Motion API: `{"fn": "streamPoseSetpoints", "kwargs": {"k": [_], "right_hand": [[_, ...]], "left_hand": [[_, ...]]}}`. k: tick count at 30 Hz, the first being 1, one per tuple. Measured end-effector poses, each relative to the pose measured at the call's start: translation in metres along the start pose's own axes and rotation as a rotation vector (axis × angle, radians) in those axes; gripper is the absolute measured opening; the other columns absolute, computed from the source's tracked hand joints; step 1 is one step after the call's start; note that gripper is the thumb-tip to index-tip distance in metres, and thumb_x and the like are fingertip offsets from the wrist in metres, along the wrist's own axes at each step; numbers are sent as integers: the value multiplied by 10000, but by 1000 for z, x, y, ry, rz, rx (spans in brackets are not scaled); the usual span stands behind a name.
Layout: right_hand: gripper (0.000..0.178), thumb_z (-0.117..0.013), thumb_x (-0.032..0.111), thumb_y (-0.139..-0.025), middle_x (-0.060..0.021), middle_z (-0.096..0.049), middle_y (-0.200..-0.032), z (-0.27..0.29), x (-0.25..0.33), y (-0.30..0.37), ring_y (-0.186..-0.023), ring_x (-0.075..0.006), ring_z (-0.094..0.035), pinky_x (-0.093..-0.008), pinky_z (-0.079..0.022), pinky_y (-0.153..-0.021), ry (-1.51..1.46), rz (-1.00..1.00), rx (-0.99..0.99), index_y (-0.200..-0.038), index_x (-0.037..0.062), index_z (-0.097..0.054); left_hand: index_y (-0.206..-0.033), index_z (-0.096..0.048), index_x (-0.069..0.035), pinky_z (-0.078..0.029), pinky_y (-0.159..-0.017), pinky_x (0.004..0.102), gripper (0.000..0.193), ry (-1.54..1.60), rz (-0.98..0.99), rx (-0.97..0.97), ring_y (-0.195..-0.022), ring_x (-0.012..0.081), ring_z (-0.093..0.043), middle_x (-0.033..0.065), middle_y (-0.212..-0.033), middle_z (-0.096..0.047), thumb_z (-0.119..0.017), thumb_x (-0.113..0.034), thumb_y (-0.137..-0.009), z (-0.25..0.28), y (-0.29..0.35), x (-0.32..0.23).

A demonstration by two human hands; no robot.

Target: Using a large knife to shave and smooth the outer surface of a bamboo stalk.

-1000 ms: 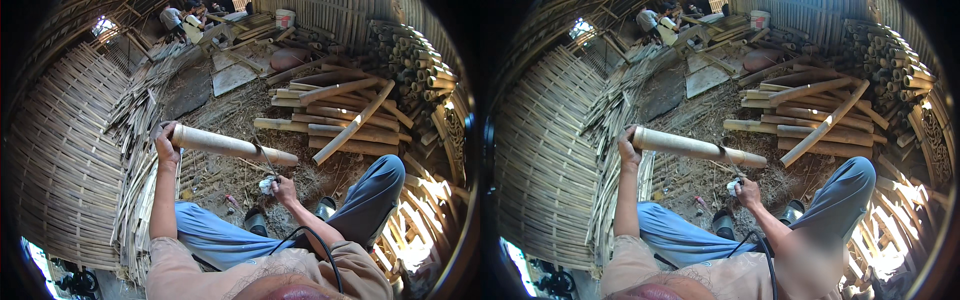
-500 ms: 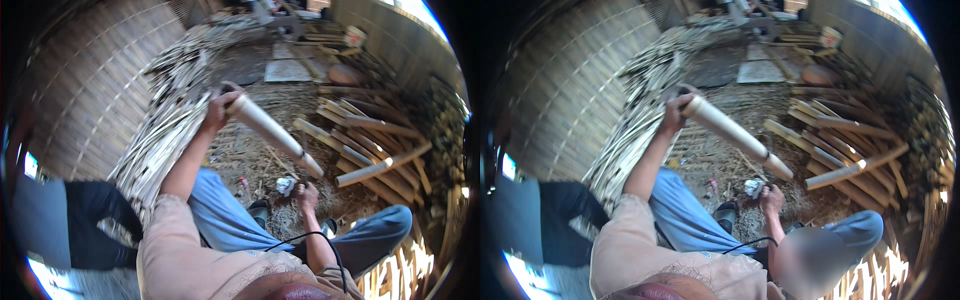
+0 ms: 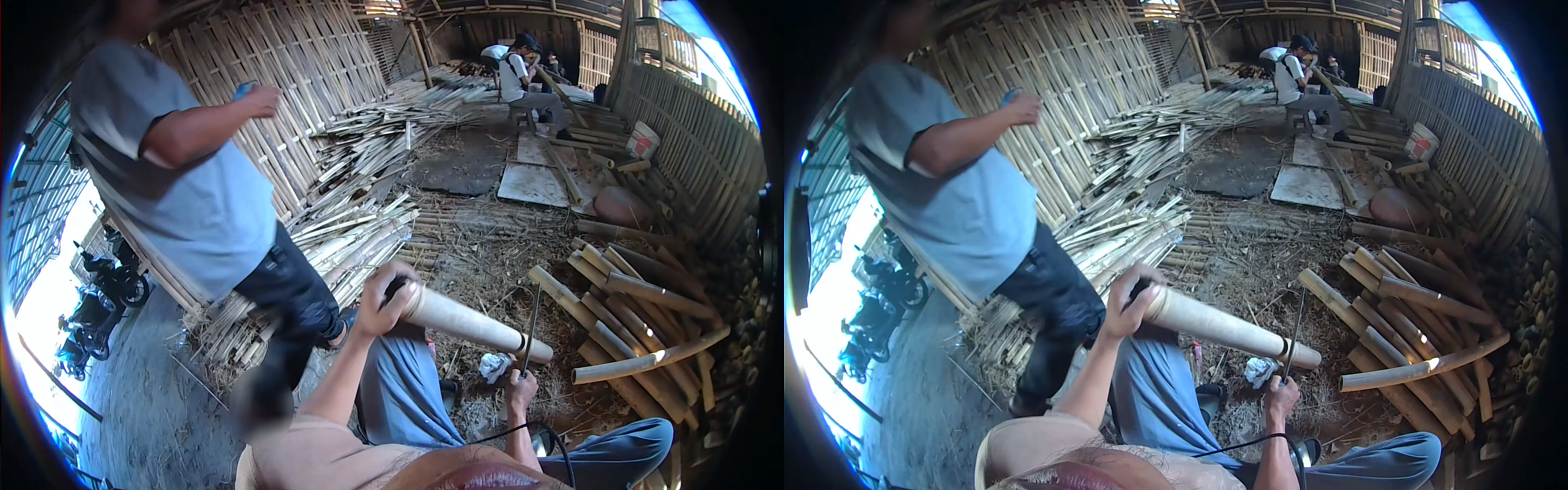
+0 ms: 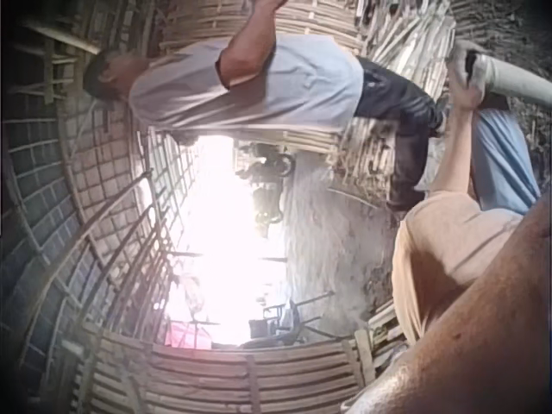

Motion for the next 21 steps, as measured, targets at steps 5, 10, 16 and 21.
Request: {"fn": "streamPoseSetpoints", "kwargs": {"k": [5, 10, 16, 21], "right_hand": [[427, -592, 312, -850, -328, -699, -960, 3, -25, -4, -917, -488, -678, -539, -514, -872, 29, -1, -59, -998, -67, -721], [385, -598, 290, -858, -309, -705, -889, 19, 5, 8, -864, -468, -693, -518, -527, -828, -48, 11, -84, -967, -54, -733], [361, -606, 288, -855, -291, -707, -843, 22, 43, 23, -834, -453, -703, -514, -535, -797, -52, 107, -127, -920, -43, -734], [397, -598, 321, -836, -311, -698, -867, 26, 3, 14, -859, -469, -697, -533, -542, -806, -120, 22, -97, -970, -22, -748]], "left_hand": [[-1079, -662, 16, -493, -904, 332, 267, 58, 128, -22, -983, 207, -659, 125, -1021, -693, -634, -214, -947, 6, 35, 11], [-1251, -634, 16, -429, -1044, 341, 470, 167, 250, -2, -1147, 208, -614, 133, -1208, -673, -492, -394, -1071, 27, 54, 24], [-1595, -272, -16, -239, -1232, 361, 559, 282, 817, -52, -1479, 224, -337, 142, -1623, -361, -304, -337, -1139, 70, 260, 237], [-1576, -304, 1, -296, -1216, 398, 564, 623, 1137, -27, -1451, 259, -392, 152, -1607, -390, -314, -349, -1134, -12, 324, 183]]}}
Point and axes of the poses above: each hand's wrist, its own y-axis away from the middle knuckle, its own z-axis out of the back of the hand, x = y × z, the point moved 10 cm from there along -y, towards the middle knuckle
